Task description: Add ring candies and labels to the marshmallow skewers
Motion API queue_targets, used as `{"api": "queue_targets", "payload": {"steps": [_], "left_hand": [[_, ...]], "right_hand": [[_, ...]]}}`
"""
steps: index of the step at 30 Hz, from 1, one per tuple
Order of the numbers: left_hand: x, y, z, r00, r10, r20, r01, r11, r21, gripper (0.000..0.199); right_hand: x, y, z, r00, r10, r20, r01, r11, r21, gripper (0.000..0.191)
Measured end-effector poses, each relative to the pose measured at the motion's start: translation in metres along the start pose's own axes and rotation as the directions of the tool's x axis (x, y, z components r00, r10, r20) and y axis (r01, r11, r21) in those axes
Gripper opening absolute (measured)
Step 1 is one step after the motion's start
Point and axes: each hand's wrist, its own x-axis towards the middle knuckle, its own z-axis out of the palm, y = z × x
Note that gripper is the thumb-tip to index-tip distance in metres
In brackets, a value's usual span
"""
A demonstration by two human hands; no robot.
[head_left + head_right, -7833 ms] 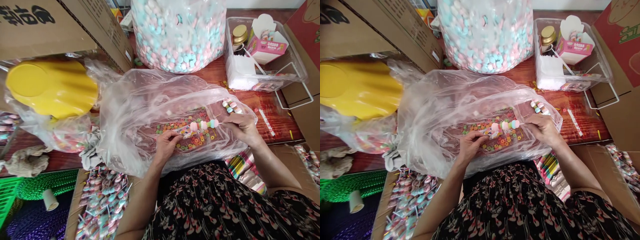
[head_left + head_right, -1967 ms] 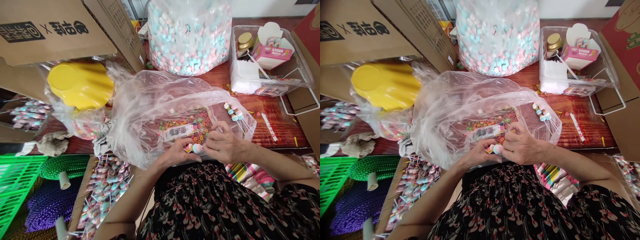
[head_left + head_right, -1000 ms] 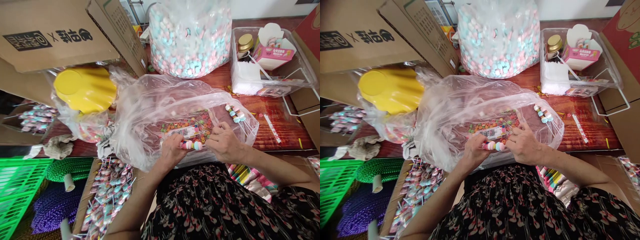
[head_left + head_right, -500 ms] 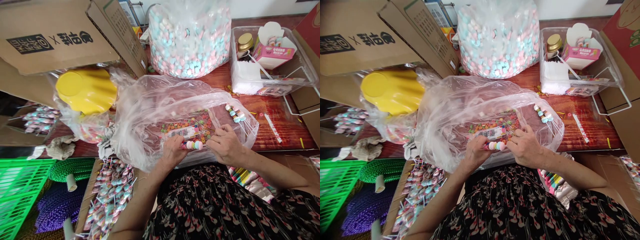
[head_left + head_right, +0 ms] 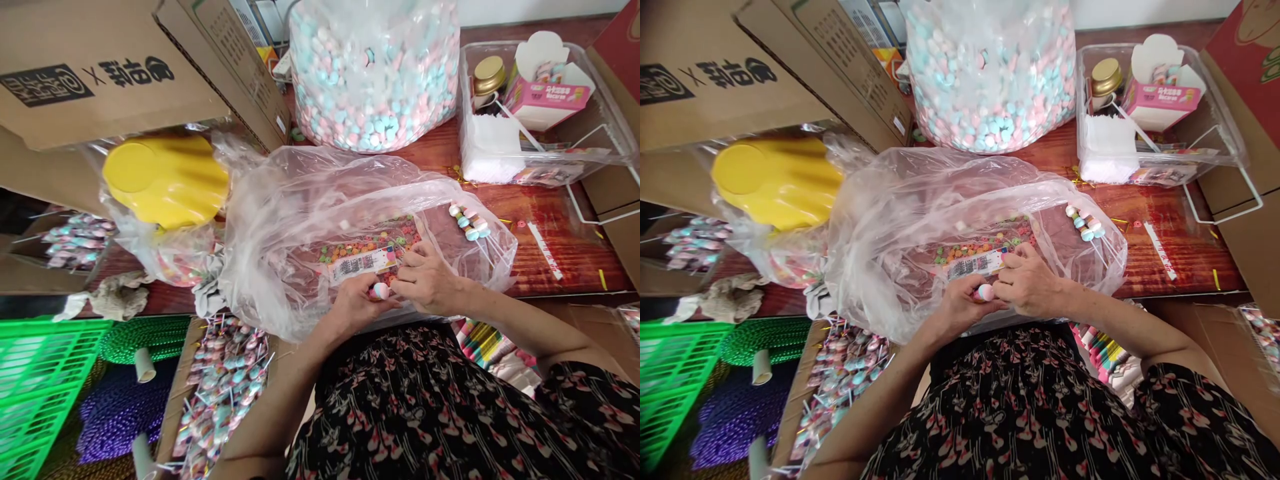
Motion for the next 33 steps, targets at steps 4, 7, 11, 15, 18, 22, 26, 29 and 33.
{"api": "queue_targets", "payload": {"steps": [4, 7, 11, 15, 18, 22, 26, 29, 33], "left_hand": [[0.003, 0.003, 0.001, 0.999, -0.028, 0.017, 0.029, 0.997, -0.067, 0.041], [0.006, 0.007, 0.001, 0.999, -0.014, 0.032, 0.015, 0.999, -0.040, 0.029], [0.010, 0.011, -0.019, 0.979, -0.022, 0.204, 0.061, 0.981, -0.183, 0.041], [0.015, 0.014, -0.045, 0.829, 0.071, 0.555, 0.220, 0.871, -0.439, 0.043], [0.017, 0.014, -0.045, 0.698, 0.096, 0.710, 0.370, 0.801, -0.471, 0.036], [0.014, 0.007, -0.028, 0.722, -0.007, 0.692, 0.470, 0.738, -0.483, 0.035], [0.009, 0.003, -0.017, 0.906, -0.092, 0.414, 0.322, 0.784, -0.530, 0.035], [0.010, 0.006, -0.015, 0.929, -0.065, 0.365, 0.236, 0.863, -0.446, 0.030], [0.012, 0.009, -0.014, 0.920, -0.059, 0.387, 0.200, 0.921, -0.334, 0.036]], "right_hand": [[0.001, -0.004, 0.004, 1.000, -0.022, -0.006, 0.022, 1.000, 0.004, 0.018], [0.005, -0.006, 0.003, 1.000, -0.021, -0.014, 0.021, 1.000, -0.008, 0.017], [0.005, 0.005, -0.006, 1.000, 0.002, -0.003, -0.002, 1.000, 0.022, 0.020], [0.000, 0.014, -0.015, 1.000, -0.017, -0.013, 0.018, 0.995, 0.098, 0.021], [0.001, 0.012, -0.015, 0.994, -0.106, 0.016, 0.104, 0.989, 0.105, 0.022], [0.001, 0.014, -0.013, 0.995, -0.091, -0.029, 0.093, 0.994, 0.057, 0.023], [0.001, 0.018, -0.014, 1.000, -0.007, 0.018, 0.007, 1.000, 0.006, 0.021], [0.005, 0.018, -0.013, 0.996, -0.013, 0.090, 0.012, 1.000, 0.011, 0.019], [0.013, 0.015, -0.007, 0.993, -0.078, 0.090, 0.074, 0.996, 0.050, 0.018]]}}
